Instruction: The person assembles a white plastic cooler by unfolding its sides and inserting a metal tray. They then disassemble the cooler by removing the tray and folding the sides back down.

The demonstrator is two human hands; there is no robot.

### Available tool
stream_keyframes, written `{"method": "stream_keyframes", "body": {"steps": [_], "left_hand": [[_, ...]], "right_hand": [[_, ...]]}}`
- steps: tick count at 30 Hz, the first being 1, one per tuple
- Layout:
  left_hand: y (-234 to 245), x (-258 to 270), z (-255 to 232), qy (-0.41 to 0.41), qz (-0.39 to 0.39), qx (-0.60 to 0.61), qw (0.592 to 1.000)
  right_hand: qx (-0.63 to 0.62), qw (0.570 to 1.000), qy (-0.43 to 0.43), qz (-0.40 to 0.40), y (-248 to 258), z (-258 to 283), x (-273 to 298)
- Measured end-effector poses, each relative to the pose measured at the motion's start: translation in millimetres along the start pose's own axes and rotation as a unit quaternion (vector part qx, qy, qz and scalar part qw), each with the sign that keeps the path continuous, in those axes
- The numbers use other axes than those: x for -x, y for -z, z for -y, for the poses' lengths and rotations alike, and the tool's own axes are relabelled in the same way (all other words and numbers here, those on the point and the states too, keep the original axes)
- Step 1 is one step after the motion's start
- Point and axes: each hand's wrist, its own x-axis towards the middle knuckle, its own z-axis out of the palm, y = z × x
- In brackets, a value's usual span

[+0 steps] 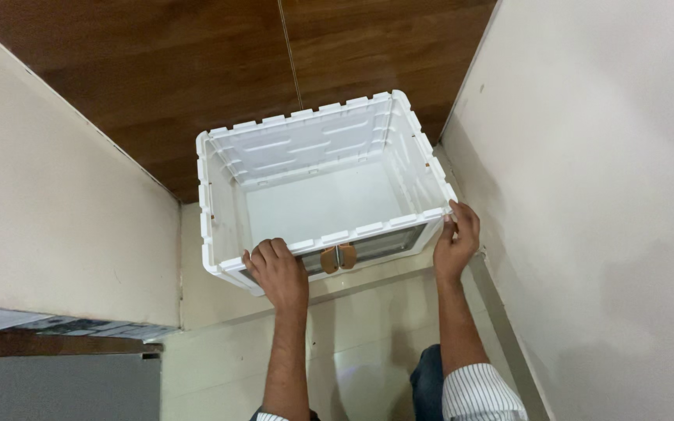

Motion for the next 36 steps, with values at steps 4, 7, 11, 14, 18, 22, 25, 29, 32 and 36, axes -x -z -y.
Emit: {"method": "stream_keyframes", "body": {"steps": [4, 7, 11, 14, 18, 22, 25, 29, 32, 36], "left_hand": [[0, 1, 1, -0.014, -0.005, -0.039, 0.999], [3, 2, 2, -0.02, -0.004, -0.015, 1.0], [12, 4, 1, -0.023, 0.008, 0.022, 0.999], [21, 5, 5, -0.037, 0.011, 0.107, 0.994], [42, 10, 23, -0.042, -0.026, 0.204, 0.978], [57, 7, 43, 0.004, -0.129, 0.203, 0.971], [59, 10, 62, 0.077, -0.149, 0.252, 0.953], [42, 10, 78, 0.168, -0.158, 0.392, 0.891], [30, 14, 84, 0.189, -0.136, 0.48, 0.846], [26, 14, 90, 0.195, -0.123, 0.503, 0.833]], "right_hand": [[-0.026, 1.0, -0.001, 0.011, -2, 1, -1], [-0.048, 0.999, -0.007, 0.011, -3, 5, 1], [-0.038, 0.999, -0.014, 0.013, -3, 15, 3], [0.001, 0.999, 0.007, 0.033, -3, 19, 5], [0.044, 0.997, 0.047, 0.036, -8, 28, 12], [0.048, 0.997, 0.052, 0.029, -14, 26, 15], [0.045, 0.997, 0.06, 0.03, -16, 21, 19], [0.001, 1.0, 0.023, 0.016, -20, 16, 21], [-0.001, 1.0, -0.001, 0.015, -18, 12, 20], [-0.008, 1.0, -0.006, 0.018, -19, 13, 18]]}}
